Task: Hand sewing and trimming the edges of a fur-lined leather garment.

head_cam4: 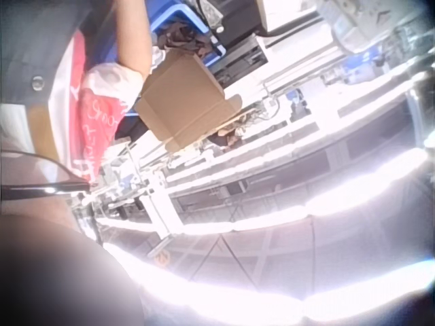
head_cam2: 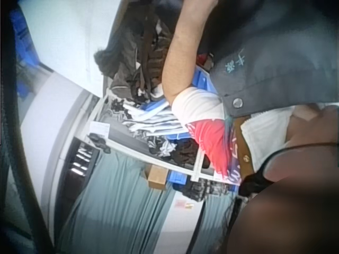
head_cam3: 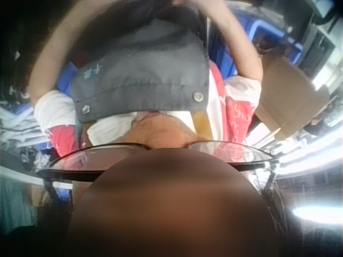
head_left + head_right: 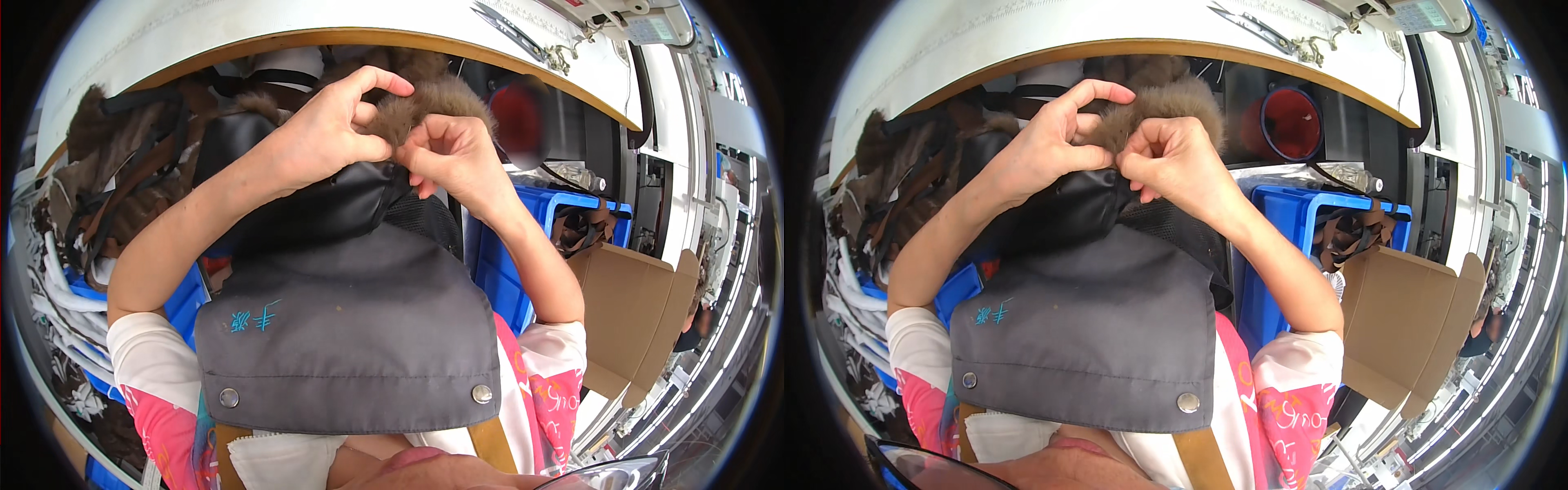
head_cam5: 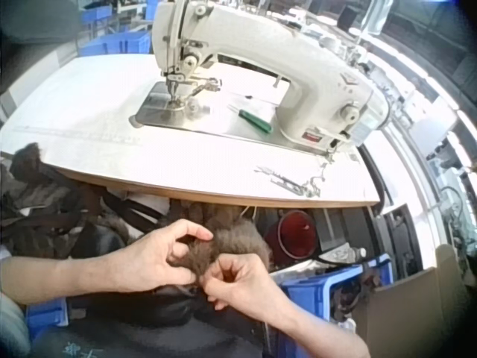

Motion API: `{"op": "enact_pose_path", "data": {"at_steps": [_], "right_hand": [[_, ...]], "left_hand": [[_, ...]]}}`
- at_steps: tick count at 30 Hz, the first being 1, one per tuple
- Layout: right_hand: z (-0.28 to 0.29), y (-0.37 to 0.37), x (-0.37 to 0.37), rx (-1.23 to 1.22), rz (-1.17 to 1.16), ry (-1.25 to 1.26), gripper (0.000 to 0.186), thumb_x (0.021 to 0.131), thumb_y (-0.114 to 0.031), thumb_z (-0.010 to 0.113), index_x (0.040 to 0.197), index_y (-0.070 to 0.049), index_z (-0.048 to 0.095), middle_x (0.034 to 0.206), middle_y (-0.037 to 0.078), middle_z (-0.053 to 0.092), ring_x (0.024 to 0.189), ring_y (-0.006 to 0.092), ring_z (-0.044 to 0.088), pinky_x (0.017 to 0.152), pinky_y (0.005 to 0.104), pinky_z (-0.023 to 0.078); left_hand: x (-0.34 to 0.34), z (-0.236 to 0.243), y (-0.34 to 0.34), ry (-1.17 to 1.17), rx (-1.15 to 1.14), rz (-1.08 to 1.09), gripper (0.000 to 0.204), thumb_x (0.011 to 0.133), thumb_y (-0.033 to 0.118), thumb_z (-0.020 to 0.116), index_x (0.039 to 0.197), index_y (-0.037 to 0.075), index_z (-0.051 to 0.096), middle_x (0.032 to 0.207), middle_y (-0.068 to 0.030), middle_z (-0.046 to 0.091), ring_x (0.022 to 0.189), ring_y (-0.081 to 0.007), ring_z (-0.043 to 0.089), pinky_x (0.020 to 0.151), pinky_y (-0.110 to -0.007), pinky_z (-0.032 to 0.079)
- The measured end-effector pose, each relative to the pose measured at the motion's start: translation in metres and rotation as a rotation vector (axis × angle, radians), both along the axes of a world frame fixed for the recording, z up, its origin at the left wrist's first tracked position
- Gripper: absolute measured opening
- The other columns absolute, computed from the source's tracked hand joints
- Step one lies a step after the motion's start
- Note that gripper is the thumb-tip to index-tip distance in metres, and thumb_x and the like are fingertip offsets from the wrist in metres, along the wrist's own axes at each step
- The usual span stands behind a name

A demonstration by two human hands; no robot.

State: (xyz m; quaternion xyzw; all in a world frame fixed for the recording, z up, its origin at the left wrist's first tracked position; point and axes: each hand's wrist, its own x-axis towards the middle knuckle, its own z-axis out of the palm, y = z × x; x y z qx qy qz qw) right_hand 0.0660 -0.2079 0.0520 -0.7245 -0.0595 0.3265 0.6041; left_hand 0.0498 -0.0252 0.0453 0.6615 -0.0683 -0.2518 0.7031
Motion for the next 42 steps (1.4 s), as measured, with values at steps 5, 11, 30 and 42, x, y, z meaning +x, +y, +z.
{"op": "enact_pose_path", "data": {"at_steps": [5,11,30,42], "right_hand": [[-0.003,0.002,-0.009,-0.122,0.088,-0.436,0.014,0.077,-0.005,0.057,0.065,0.0,0.051,0.058,-0.001,0.052,0.051,0.0049,0.046,0.045,0.0211,0.038],[-0.008,0.007,0.006,0.099,-0.086,-0.144,0.016,0.077,-0.006,0.057,0.063,-0.002,0.05,0.056,-0.003,0.049,0.051,0.0025,0.044,0.044,0.019,0.033],[-0.009,0.003,0.001,-0.004,0.053,-0.33,0.012,0.079,-0.007,0.054,0.069,0.0,0.056,0.061,0.0,0.054,0.055,0.0041,0.05,0.044,0.0194,0.039],[-0.008,0.008,0.003,0.082,-0.085,-0.185,0.015,0.082,-0.011,0.056,0.07,-0.001,0.057,0.061,0.001,0.056,0.05,0.0033,0.05,0.043,0.0171,0.04]], "left_hand": [[0.003,0.003,0.002,-0.002,0.015,0.015,0.052,0.073,-0.004,0.055,0.122,0.005,0.04,0.075,0.001,0.054,0.073,-0.0049,0.049,0.068,-0.02,0.038],[0.001,0.004,0.002,-0.131,0.098,0.03,0.045,0.077,-0.001,0.058,0.119,0.005,0.042,0.074,0.0019,0.054,0.071,-0.0039,0.048,0.067,-0.02,0.038],[0.006,0.002,0.003,0.003,-0.009,0.038,0.05,0.075,-0.002,0.057,0.121,0.004,0.042,0.071,0.0027,0.05,0.07,-0.0036,0.047,0.065,-0.019,0.037],[0.008,0.001,0.006,0.037,-0.007,0.068,0.046,0.077,0.0,0.058,0.12,0.003,0.043,0.075,0.0002,0.056,0.074,-0.0056,0.053,0.07,-0.02,0.041]]}}
